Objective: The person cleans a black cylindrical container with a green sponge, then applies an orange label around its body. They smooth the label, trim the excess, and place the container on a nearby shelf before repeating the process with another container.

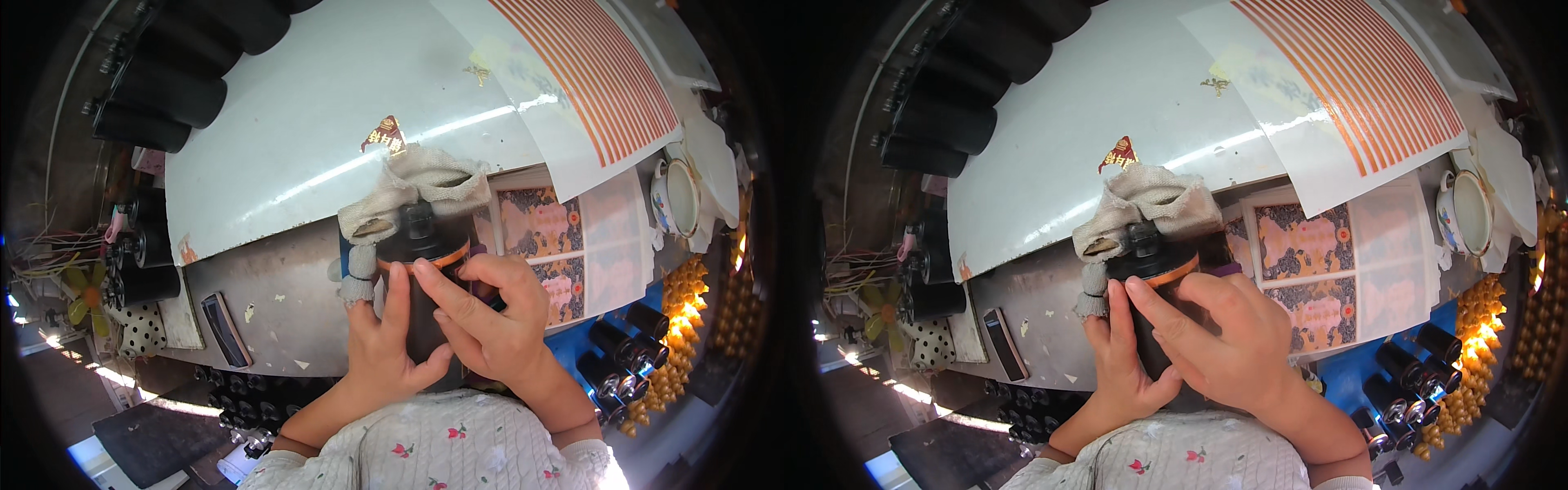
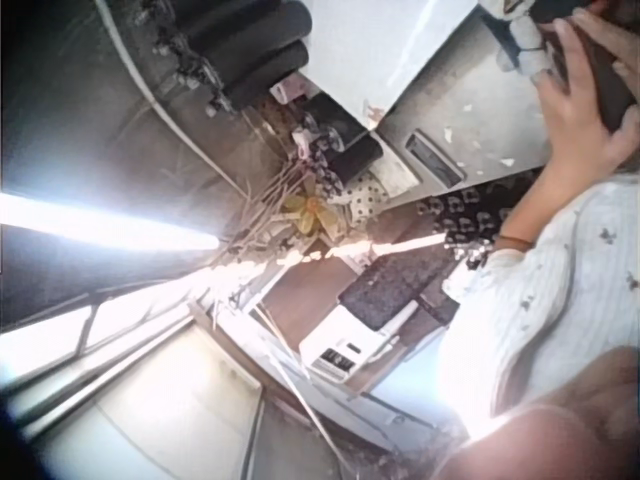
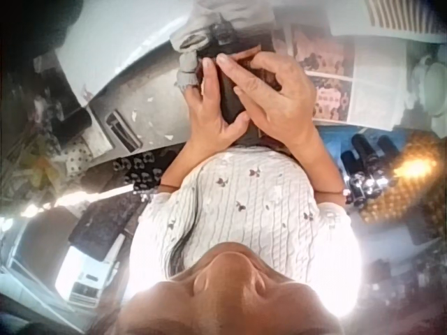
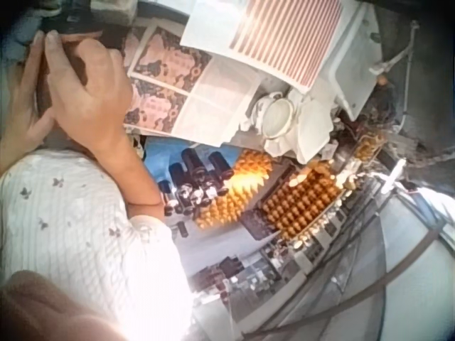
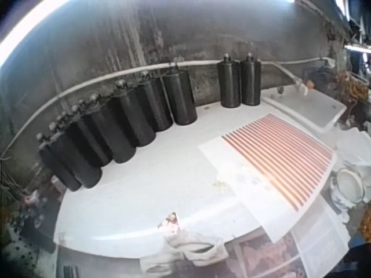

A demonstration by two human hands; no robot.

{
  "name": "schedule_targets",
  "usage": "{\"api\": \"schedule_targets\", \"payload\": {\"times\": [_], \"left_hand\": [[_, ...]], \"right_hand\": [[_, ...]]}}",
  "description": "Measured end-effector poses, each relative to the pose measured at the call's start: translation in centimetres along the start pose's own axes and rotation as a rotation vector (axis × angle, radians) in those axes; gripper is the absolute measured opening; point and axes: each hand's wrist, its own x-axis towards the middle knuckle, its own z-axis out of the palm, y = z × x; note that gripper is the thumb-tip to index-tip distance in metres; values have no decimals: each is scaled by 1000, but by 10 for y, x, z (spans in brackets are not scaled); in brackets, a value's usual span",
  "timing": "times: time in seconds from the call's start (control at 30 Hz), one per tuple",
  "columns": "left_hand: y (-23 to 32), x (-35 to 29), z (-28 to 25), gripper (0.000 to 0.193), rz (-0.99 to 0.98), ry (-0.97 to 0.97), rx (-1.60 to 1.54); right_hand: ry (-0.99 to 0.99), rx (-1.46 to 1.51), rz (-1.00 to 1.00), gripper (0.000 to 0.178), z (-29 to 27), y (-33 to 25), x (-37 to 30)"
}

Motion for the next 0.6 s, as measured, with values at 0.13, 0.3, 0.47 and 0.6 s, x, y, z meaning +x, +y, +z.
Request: {"api": "schedule_targets", "payload": {"times": [0.13,0.3,0.47,0.6], "left_hand": [[0,-2,0,105,-13,-25,-19],[-8,-9,8,104,-26,45,-182],[-2,-3,1,81,78,24,64],[25,12,-6,56,126,32,370]], "right_hand": [[97,24,29,59,3,8,-4],[79,110,105,61,5,13,-12],[93,143,93,62,8,13,-13],[100,162,135,58,11,10,-16]]}}
